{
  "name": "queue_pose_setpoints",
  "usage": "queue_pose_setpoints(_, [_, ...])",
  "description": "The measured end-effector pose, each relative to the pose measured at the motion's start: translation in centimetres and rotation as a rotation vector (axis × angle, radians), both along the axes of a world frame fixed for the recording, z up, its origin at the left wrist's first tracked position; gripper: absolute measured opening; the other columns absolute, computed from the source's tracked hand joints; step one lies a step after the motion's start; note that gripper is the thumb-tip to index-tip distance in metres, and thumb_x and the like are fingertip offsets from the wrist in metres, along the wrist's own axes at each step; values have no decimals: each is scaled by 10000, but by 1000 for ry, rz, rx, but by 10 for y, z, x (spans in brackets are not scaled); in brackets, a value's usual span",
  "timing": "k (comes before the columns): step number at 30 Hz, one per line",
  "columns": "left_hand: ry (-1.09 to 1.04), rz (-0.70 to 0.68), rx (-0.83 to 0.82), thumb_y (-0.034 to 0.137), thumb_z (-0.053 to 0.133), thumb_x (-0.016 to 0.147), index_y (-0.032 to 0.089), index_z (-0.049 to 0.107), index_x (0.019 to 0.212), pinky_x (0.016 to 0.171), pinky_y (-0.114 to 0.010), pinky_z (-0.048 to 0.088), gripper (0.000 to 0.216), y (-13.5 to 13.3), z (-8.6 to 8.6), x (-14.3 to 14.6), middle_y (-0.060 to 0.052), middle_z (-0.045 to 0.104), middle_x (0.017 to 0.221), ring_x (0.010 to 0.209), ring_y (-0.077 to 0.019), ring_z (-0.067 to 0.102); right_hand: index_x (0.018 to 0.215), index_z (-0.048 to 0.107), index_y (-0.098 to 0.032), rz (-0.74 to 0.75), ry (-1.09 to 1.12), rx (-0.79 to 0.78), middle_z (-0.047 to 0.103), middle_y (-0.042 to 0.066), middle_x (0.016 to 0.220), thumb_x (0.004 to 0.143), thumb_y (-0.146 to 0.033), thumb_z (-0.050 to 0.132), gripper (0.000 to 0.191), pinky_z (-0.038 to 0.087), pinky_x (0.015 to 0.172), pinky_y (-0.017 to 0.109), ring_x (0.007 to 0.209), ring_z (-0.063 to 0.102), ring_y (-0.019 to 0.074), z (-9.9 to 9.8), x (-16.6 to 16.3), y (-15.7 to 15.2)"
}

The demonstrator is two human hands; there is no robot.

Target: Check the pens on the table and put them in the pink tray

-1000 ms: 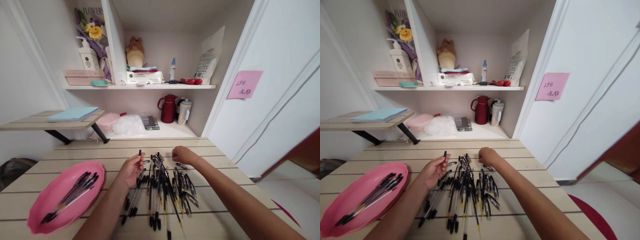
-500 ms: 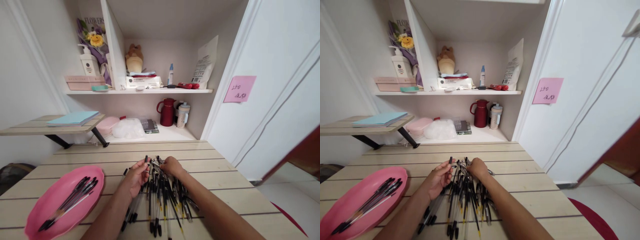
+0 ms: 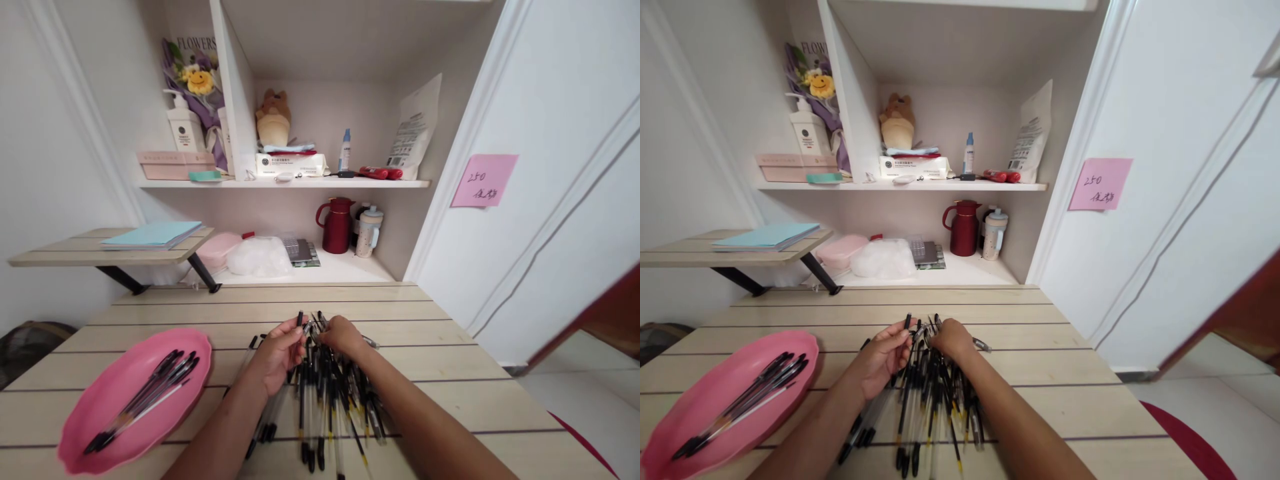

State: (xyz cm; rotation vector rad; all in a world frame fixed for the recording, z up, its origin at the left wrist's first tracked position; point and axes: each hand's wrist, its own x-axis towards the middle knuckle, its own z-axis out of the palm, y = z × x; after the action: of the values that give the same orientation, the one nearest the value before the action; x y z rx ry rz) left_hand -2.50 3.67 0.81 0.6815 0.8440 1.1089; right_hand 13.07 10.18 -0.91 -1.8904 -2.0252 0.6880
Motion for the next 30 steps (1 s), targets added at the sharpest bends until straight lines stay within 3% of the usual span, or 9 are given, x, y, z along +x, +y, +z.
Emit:
queue_pose_setpoints(4, [2,-10,-11,187,618,688,187,558,1059,407,-137,356,376,-1,0,2,15,549,609,459,-46,502,545,583,-141,-3,196,-17,641,81,557,647,-303,504,207,345,402,203,468,567,140,6,8,1])
queue_pose_setpoints(8, [1,-27,-9,211,612,697,191,557,1056,414,-140,363,364,-4,1,5,16,549,621,463,-45,502,662,536,-150,-19,443,28,650,54,626,774,-357,347,302,318,354,178,389,505,81,23,22,-2])
queue_pose_setpoints(12, [14,-48,-14,225,625,686,186,570,1027,415,-144,362,347,-8,2,8,15,557,626,464,-47,506,608,463,-164,-91,1037,155,578,-8,503,708,-407,495,265,296,337,166,349,461,66,43,35,-7])
queue_pose_setpoints(15, [44,-91,-12,235,630,681,183,577,1018,404,-149,351,346,-10,3,11,18,556,609,450,-51,502,620,467,-161,-142,1265,253,577,-15,515,673,-387,563,250,299,341,163,358,459,60,54,40,-10])
queue_pose_setpoints(21, [56,-161,12,238,635,675,177,583,1036,403,-154,335,370,-15,5,15,9,565,607,451,-55,504,630,460,-165,-154,1290,378,577,-15,521,712,-374,535,237,313,362,166,379,466,60,62,40,-15])
queue_pose_setpoints(30, [85,-184,36,242,639,669,169,586,1047,404,-157,321,388,-16,6,16,7,563,602,441,-51,496,652,466,-163,-139,1261,362,606,-3,565,709,-372,539,228,299,350,169,359,459,55,59,37,-16])
